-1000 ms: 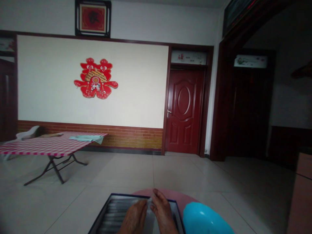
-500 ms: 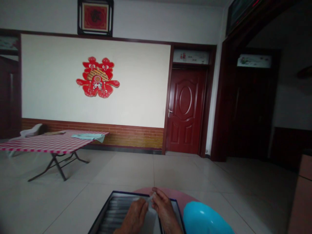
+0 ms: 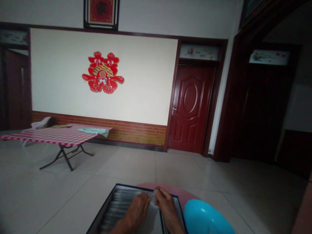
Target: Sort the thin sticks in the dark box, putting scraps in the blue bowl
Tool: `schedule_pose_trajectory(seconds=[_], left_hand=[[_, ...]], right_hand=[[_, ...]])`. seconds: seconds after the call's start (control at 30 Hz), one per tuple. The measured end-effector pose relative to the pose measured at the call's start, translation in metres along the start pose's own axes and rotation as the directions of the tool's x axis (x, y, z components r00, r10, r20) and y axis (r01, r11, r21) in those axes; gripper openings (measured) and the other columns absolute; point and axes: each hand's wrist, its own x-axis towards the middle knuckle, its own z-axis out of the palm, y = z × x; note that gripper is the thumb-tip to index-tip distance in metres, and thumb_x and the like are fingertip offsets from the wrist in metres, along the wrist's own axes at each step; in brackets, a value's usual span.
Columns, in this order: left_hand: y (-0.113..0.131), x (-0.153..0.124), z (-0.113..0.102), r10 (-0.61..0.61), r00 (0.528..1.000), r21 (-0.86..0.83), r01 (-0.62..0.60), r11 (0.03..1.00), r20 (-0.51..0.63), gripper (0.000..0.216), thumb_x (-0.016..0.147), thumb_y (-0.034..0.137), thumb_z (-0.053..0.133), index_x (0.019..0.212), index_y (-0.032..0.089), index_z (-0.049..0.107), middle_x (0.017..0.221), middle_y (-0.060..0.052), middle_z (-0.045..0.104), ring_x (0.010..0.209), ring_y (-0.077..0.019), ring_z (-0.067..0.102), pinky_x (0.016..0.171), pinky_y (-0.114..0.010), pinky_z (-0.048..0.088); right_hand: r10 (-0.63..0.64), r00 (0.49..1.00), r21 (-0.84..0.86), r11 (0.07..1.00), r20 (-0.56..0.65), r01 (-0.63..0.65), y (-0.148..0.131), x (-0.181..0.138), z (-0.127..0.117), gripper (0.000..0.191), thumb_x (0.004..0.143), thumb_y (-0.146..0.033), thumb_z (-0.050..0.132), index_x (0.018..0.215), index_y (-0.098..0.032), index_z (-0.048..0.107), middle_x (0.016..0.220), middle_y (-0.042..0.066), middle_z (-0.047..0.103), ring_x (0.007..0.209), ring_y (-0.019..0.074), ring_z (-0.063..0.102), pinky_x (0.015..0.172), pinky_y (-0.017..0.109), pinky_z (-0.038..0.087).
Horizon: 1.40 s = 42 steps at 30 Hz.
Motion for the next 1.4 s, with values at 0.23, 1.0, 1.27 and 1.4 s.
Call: schedule_pose_trajectory(seconds=[0.23, 1.0, 1.27, 1.4], left_hand=[[0.008, 0.001, -0.010, -0.068, 0.996, 0.066, 0.064, 0.996, 0.061, 0.034, 0.095, 0.017, 0.031, 0.086, 0.020, 0.063, 0.085, -0.008, 0.069, 0.077, -0.0206, 0.066, 0.070, -0.029, 0.050], [-0.019, -0.046, -0.134, -0.119, 0.856, 0.147, 0.051, 0.988, 0.502, 0.017, 0.082, 0.016, 0.055, 0.083, 0.022, 0.070, 0.092, -0.004, 0.065, 0.093, -0.0202, 0.061, 0.082, -0.028, 0.047], [-0.013, -0.056, -0.114, -0.103, 0.782, 0.199, -0.028, 0.980, 0.615, 0.017, 0.080, 0.014, 0.056, 0.080, 0.020, 0.072, 0.089, -0.006, 0.069, 0.090, -0.0229, 0.063, 0.080, -0.030, 0.048], [-0.016, -0.057, -0.111, -0.073, 0.776, 0.191, -0.062, 0.980, 0.626, 0.018, 0.080, 0.013, 0.055, 0.080, 0.020, 0.072, 0.088, -0.005, 0.070, 0.091, -0.0239, 0.063, 0.081, -0.031, 0.047]], right_hand=[[0.053, 0.997, 0.072, 0.996, -0.054, -0.049, 0.011, 0.003, 0.000, 0.039, 0.054, -0.050, 0.081, 0.079, -0.020, 0.074, 0.071, 0.000, 0.066, 0.064, 0.0152, 0.056, 0.062, 0.026, 0.048], [-0.209, 0.977, -0.408, 0.897, -0.046, 0.173, 0.016, 0.002, 0.011, 0.036, 0.071, -0.048, 0.055, 0.090, -0.020, 0.068, 0.081, 0.007, 0.073, 0.076, 0.0245, 0.066, 0.073, 0.035, 0.049], [-0.346, 0.917, -0.558, 0.729, 0.197, 0.395, 0.012, -0.011, 0.016, 0.021, 0.079, -0.031, 0.049, 0.074, -0.019, 0.065, 0.068, 0.003, 0.065, 0.066, 0.0188, 0.058, 0.064, 0.029, 0.043], [-0.332, 0.913, -0.564, 0.718, 0.235, 0.407, 0.011, -0.014, 0.018, 0.019, 0.078, -0.029, 0.050, 0.072, -0.019, 0.065, 0.066, 0.002, 0.063, 0.066, 0.0176, 0.056, 0.064, 0.027, 0.041]])
